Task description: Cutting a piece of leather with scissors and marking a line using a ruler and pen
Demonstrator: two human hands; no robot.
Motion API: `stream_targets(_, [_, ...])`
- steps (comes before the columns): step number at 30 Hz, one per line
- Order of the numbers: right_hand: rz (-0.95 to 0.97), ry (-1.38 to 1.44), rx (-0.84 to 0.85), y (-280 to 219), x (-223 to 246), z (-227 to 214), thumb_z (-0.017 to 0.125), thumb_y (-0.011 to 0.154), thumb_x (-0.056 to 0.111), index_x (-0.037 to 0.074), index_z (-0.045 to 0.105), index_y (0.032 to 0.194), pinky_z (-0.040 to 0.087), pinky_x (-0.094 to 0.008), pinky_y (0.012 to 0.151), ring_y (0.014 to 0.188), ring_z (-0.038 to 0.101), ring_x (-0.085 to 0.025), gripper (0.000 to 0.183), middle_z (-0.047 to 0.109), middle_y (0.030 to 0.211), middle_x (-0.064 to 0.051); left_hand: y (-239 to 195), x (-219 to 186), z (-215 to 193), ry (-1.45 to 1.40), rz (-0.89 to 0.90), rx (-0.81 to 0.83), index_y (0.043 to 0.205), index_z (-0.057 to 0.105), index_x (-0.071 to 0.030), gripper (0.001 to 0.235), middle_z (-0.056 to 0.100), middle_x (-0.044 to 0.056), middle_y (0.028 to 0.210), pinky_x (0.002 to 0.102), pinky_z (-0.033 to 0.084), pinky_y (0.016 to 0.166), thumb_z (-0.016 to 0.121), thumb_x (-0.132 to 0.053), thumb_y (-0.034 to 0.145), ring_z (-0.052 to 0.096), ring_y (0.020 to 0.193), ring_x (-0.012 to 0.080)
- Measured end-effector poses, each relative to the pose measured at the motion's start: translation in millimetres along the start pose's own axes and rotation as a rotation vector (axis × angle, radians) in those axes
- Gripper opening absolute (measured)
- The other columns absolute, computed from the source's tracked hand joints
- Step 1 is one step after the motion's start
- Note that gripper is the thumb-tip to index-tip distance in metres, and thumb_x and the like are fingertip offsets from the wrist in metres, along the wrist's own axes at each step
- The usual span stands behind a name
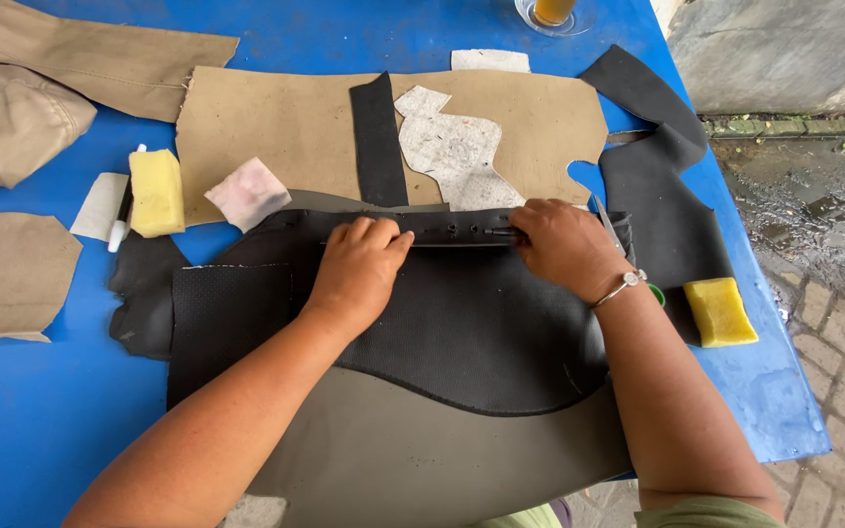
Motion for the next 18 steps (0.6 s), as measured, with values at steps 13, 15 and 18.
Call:
stream_targets(13, [-0.001,0.288,-0.06,1.5,6.5,-26.9,0.074,0.088,0.029,0.006,0.071,0.108,0.058,-0.052,0.081,0.104,0.068,-0.039,0.03,0.071,0.103,-0.014,-3.4,-45.6,-13.5,-0.026,-0.21,0.456,0.145,0.058,-0.019,0.062,0.054,0.027,0.133,0.073,0.04,0.099,0.05,-0.059,0.098,0.049,0.128,0.0468])
stream_targets(15, [0.085,0.653,-0.37,5.8,3.6,-60.2,0.061,0.109,0.041,0.017,0.075,0.113,0.054,-0.045,0.087,0.104,0.065,-0.034,0.028,0.063,0.104,-0.007,-2.8,-49.4,-21.7,0.048,-0.14,0.165,0.131,0.07,-0.017,0.066,0.06,0.026,0.119,0.072,0.046,0.09,0.06,-0.065,0.087,0.056,0.11,0.0427])
stream_targets(18, [0.216,0.743,-0.296,28.7,34.4,-68.4,0.063,0.106,0.049,0.024,0.074,0.116,0.056,-0.044,0.083,0.103,0.069,-0.03,0.029,0.068,0.103,-0.005,-3.3,-49.6,-29.2,0.066,-0.151,0.075,0.129,0.072,-0.017,0.069,0.063,0.024,0.114,0.071,0.046,0.089,0.06,-0.069,0.085,0.058,0.106,0.0399])
Point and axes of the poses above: each hand's wrist, its own y-axis towards the middle knuckle, its own z-axis out of the palm, x = y × z, the point moved 8 cm from there along y, towards the middle knuckle
